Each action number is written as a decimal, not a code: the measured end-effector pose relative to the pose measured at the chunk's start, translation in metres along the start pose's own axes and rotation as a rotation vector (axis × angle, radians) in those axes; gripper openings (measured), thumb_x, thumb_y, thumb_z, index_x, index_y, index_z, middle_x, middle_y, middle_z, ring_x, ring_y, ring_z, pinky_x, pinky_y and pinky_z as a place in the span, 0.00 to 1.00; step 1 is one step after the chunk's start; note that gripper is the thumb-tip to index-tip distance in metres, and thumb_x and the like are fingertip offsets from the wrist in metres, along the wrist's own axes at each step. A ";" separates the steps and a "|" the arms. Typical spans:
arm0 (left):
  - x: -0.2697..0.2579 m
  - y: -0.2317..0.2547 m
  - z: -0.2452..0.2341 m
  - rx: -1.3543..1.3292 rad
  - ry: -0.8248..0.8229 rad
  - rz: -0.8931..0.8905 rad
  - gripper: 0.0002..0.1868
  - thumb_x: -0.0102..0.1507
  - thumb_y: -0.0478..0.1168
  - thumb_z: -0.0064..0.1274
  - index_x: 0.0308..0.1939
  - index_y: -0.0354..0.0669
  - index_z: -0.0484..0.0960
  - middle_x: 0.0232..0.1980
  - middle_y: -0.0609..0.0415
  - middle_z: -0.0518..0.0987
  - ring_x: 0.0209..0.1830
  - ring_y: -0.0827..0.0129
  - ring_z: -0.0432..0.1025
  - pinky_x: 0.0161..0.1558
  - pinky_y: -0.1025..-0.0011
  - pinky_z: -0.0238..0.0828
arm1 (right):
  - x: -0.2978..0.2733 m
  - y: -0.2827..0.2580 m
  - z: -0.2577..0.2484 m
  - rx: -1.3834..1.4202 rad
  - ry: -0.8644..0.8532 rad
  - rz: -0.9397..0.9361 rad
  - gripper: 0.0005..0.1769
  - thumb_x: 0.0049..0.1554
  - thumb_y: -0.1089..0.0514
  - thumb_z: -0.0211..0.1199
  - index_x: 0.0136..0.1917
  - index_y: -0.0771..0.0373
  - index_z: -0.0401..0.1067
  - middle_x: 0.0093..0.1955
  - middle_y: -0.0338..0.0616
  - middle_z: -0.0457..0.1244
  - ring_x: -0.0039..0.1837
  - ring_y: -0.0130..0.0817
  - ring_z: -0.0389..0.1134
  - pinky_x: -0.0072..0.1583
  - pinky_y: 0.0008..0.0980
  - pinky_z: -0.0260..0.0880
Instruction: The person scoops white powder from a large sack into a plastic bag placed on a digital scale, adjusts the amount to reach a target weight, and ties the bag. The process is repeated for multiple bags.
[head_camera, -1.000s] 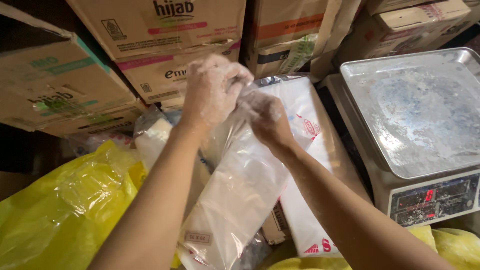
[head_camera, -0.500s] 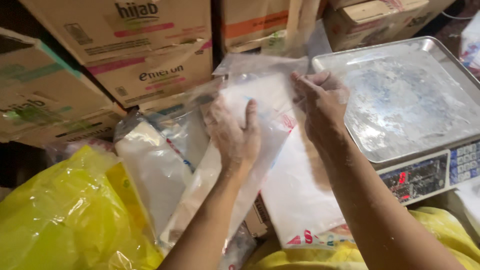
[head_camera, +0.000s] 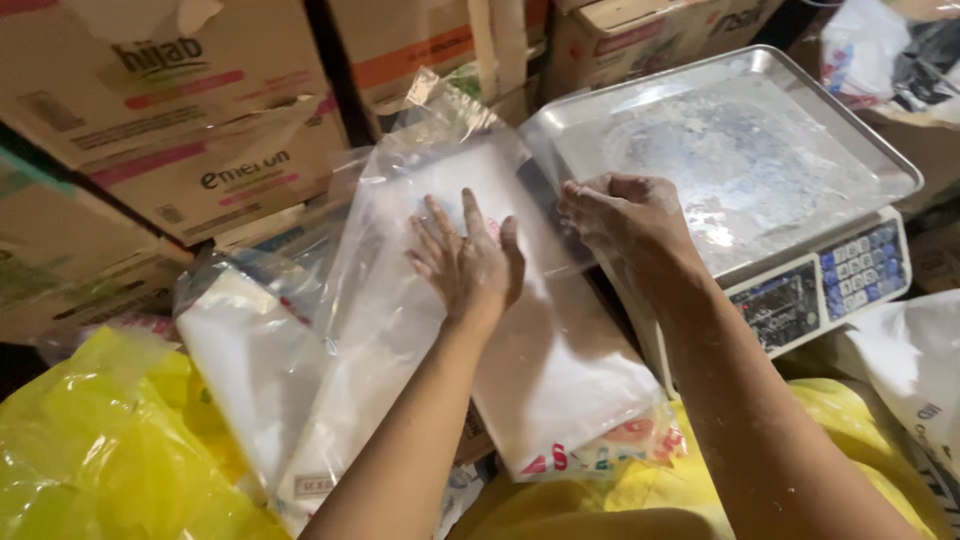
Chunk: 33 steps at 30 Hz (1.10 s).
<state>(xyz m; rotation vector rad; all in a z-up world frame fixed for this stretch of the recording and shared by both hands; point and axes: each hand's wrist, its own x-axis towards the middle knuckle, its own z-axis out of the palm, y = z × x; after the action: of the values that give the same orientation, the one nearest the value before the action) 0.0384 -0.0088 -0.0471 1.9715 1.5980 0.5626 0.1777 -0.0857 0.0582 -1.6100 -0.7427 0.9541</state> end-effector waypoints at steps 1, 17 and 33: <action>-0.002 -0.004 0.006 0.054 0.040 0.021 0.38 0.69 0.66 0.33 0.80 0.57 0.54 0.84 0.41 0.35 0.84 0.41 0.26 0.74 0.31 0.19 | 0.001 0.002 -0.009 -0.036 0.032 0.014 0.11 0.57 0.53 0.71 0.41 0.62 0.76 0.38 0.39 0.69 0.37 0.23 0.64 0.39 0.25 0.61; -0.009 -0.022 -0.010 0.159 0.426 0.075 0.35 0.68 0.53 0.48 0.76 0.42 0.64 0.81 0.34 0.45 0.81 0.36 0.36 0.68 0.24 0.28 | -0.020 -0.018 -0.174 0.356 0.186 -0.292 0.08 0.66 0.71 0.60 0.57 0.77 0.66 0.54 0.62 0.67 0.52 0.44 0.73 0.59 0.40 0.77; -0.033 0.073 0.048 -0.619 -0.400 -0.272 0.21 0.65 0.51 0.56 0.41 0.33 0.83 0.37 0.46 0.82 0.33 0.60 0.74 0.32 0.63 0.65 | -0.078 0.053 -0.296 0.235 0.629 -0.163 0.14 0.64 0.70 0.60 0.63 0.68 0.65 0.52 0.47 0.67 0.49 0.29 0.72 0.54 0.28 0.80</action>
<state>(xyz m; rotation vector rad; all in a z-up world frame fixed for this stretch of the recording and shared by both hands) 0.1167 -0.0590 -0.0370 1.2840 1.2203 0.4463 0.3984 -0.3041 0.0546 -1.4934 -0.3026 0.3595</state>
